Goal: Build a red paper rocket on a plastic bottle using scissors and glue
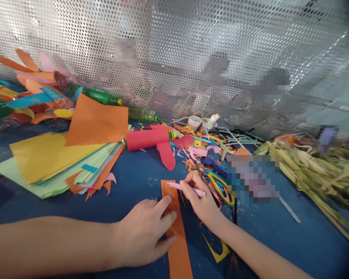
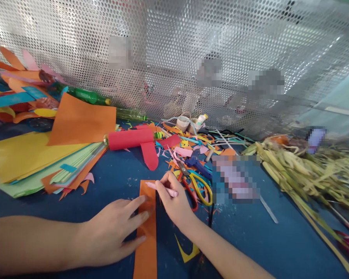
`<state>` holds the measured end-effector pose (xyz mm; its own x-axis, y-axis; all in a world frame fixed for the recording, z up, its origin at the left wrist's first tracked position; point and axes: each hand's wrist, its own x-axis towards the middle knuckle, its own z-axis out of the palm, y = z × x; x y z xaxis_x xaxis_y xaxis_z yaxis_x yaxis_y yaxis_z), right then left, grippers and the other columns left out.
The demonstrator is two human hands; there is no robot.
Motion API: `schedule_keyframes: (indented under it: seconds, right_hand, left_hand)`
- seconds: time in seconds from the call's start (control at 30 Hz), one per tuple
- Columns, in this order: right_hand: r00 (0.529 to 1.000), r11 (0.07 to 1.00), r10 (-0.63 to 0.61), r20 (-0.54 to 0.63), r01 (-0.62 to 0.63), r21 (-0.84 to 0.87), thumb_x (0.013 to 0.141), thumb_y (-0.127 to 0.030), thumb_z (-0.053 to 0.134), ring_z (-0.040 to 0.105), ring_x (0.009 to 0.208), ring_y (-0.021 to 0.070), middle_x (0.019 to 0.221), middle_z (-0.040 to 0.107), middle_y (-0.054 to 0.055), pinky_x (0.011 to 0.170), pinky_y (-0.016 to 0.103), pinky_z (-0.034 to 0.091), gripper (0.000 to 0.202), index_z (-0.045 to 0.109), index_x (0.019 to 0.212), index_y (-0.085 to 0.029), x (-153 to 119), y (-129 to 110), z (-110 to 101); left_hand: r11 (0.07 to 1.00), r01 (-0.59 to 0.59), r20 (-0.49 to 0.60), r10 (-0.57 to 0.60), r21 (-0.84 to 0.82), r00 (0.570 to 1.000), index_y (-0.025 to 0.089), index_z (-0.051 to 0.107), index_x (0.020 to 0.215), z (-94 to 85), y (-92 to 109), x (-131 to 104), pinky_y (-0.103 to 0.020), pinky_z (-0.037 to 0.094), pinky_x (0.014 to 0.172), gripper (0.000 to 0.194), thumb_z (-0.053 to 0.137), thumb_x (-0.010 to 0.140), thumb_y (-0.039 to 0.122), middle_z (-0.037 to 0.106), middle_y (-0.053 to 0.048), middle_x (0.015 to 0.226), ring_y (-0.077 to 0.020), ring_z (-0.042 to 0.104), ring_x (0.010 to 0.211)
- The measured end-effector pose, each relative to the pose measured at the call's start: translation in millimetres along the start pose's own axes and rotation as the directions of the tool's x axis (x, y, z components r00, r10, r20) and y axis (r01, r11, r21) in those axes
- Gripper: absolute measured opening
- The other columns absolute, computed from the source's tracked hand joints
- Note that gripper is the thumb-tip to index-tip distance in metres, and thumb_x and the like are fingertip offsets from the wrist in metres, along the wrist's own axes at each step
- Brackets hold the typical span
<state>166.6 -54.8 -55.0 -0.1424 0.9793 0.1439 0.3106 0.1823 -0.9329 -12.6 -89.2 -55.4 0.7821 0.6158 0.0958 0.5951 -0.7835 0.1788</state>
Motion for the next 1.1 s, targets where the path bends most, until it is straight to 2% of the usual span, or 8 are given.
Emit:
schedule_keyframes:
  seconds: [0.33, 0.5, 0.67, 0.77, 0.93, 1.1]
  right_hand:
    - [0.999, 0.999, -0.005, 0.049, 0.003, 0.049, 0.083, -0.030, 0.050, 0.031, 0.050, 0.0089, 0.059, 0.032, -0.006, 0.057, 0.024, 0.042, 0.024, 0.036, 0.066, -0.022, 0.9, 3.6, 0.9]
    - [0.998, 1.000, 0.008, 0.062, -0.009, 0.024, 0.083, -0.029, 0.051, 0.031, 0.048, 0.0083, 0.059, 0.033, -0.006, 0.056, 0.023, 0.041, 0.024, 0.036, 0.065, -0.022, 0.1, 3.3, 0.2]
    - [0.992, 0.992, 0.039, 0.117, -0.052, 0.112, 0.084, -0.032, 0.050, 0.049, 0.059, 0.0113, 0.062, 0.035, -0.005, 0.062, 0.024, 0.045, 0.024, 0.036, 0.067, -0.022, -1.2, 6.9, 1.6]
    - [0.991, 0.986, 0.038, 0.130, -0.058, 0.158, 0.084, -0.034, 0.050, 0.052, 0.061, 0.0119, 0.062, 0.035, -0.005, 0.067, 0.027, 0.047, 0.024, 0.036, 0.068, -0.023, -1.3, 9.3, 2.5]
    - [0.993, 0.990, 0.033, 0.113, -0.048, 0.134, 0.084, -0.034, 0.050, 0.048, 0.056, 0.0107, 0.060, 0.034, -0.006, 0.064, 0.025, 0.046, 0.025, 0.036, 0.067, -0.023, -1.0, 9.1, 2.9]
    - [0.997, 1.000, -0.016, 0.073, 0.016, -0.001, 0.084, -0.031, 0.050, 0.034, 0.049, 0.0088, 0.059, 0.033, -0.006, 0.056, 0.023, 0.040, 0.025, 0.036, 0.065, -0.022, 0.2, 1.7, 2.7]
  left_hand:
    - [0.999, -0.033, 0.001, 0.033, 0.029, 0.999, 0.016, 0.048, 0.115, 2.8, -1.5, 0.6, -0.039, 0.051, 0.065, 0.039, 0.038, 0.085, 0.040, 0.048, -0.015, 0.125, -0.0232, 0.059, 0.077]
    - [0.999, -0.035, 0.017, 0.035, 0.025, 0.999, 0.016, 0.048, 0.114, 1.8, -1.9, 1.9, -0.040, 0.052, 0.064, 0.039, 0.037, 0.086, 0.040, 0.049, -0.015, 0.123, -0.0235, 0.059, 0.076]
    - [0.999, -0.043, 0.001, 0.043, 0.033, 0.999, 0.016, 0.049, 0.111, 1.2, -2.1, 2.7, -0.039, 0.051, 0.064, 0.036, 0.037, 0.086, 0.039, 0.050, -0.015, 0.121, -0.0222, 0.059, 0.075]
    - [0.999, -0.045, -0.014, 0.045, 0.027, 0.999, 0.016, 0.050, 0.110, 1.1, -1.8, 2.4, -0.039, 0.051, 0.064, 0.036, 0.038, 0.086, 0.039, 0.052, -0.016, 0.118, -0.0221, 0.059, 0.075]
    - [0.999, -0.039, 0.002, 0.039, 0.038, 0.999, 0.016, 0.049, 0.112, 1.0, -1.5, 1.9, -0.039, 0.051, 0.064, 0.037, 0.037, 0.086, 0.040, 0.050, -0.015, 0.121, -0.0223, 0.059, 0.075]
    - [0.999, -0.039, 0.015, 0.038, 0.034, 0.999, 0.016, 0.048, 0.114, 1.5, -2.3, 2.1, -0.040, 0.051, 0.065, 0.038, 0.036, 0.086, 0.040, 0.049, -0.015, 0.123, -0.0233, 0.060, 0.077]
